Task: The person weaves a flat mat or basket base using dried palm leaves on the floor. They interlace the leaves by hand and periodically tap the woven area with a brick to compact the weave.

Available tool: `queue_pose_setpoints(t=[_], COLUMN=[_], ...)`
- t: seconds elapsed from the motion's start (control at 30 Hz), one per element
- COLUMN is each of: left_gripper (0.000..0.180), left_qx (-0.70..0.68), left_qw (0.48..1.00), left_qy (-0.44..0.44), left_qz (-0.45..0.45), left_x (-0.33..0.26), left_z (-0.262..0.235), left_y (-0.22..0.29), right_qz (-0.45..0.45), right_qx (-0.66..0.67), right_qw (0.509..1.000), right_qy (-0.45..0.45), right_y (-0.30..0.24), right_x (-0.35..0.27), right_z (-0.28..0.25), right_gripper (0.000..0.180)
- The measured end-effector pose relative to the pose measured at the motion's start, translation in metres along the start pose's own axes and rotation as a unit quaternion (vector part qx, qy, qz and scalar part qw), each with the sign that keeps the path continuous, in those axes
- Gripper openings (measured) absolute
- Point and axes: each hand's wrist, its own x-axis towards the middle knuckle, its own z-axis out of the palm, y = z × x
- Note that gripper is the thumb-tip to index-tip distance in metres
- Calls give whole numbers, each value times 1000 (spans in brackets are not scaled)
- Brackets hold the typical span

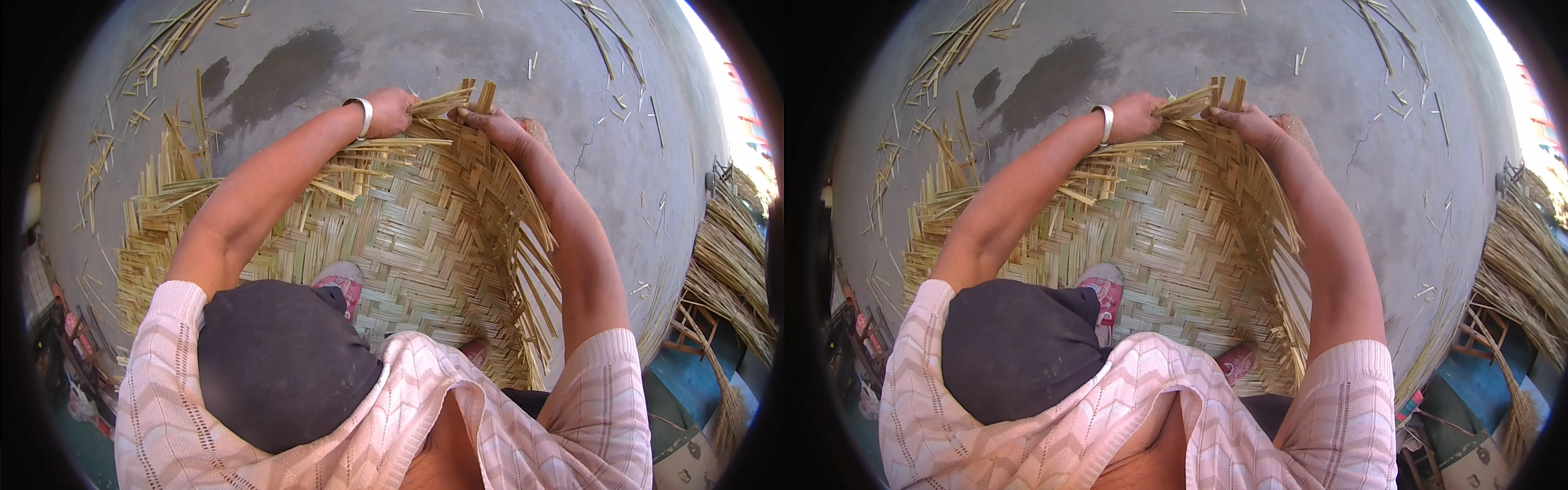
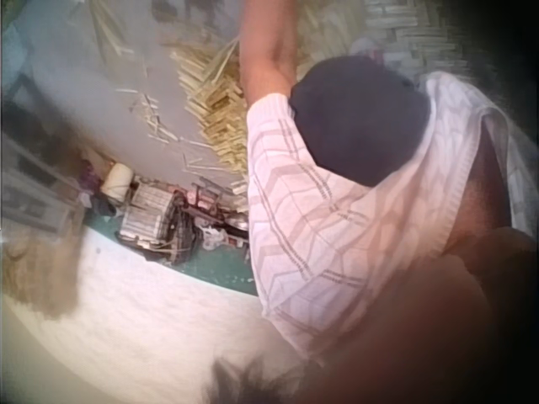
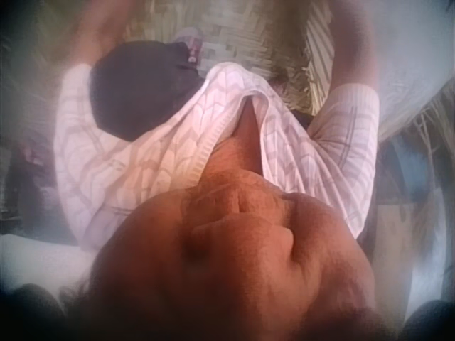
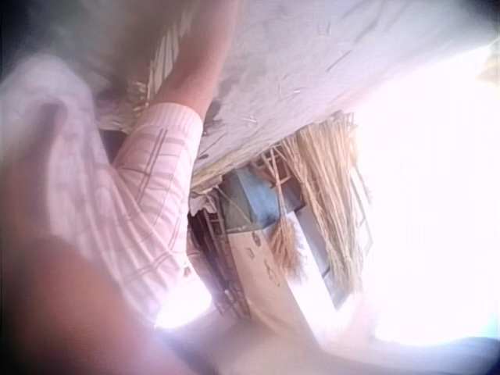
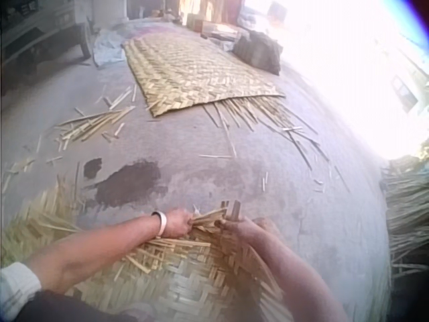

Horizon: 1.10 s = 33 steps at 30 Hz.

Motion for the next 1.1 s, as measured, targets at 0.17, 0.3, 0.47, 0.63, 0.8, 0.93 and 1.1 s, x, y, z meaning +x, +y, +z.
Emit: queue_pose_setpoints(t=[0.17,0.3,0.47,0.63,0.8,0.93,1.1], left_gripper=[34,39,46,45,47,49,46], left_qx=[69,115,315,426,445,417,486], left_qw=[997,993,935,874,877,893,853], left_qy=[34,22,125,202,151,142,162], left_qz=[29,7,101,117,100,89,100], left_x=[-9,-16,-27,-24,-21,-20,-26], left_z=[12,22,64,98,104,107,109], left_y=[6,17,13,-3,-9,-7,-6], right_qz=[3,-7,-15,-33,-74,-39,-59], right_qx=[-19,-31,-87,-243,-411,-411,-335], right_qw=[1000,999,996,965,898,901,939], right_qy=[19,-11,23,98,141,134,56], right_y=[-2,-2,-3,-10,-15,-18,-10], right_x=[-1,-1,-3,-11,-28,-38,-48], right_z=[-2,0,10,41,89,105,97], right_gripper=[29,32,31,37,46,51,67])
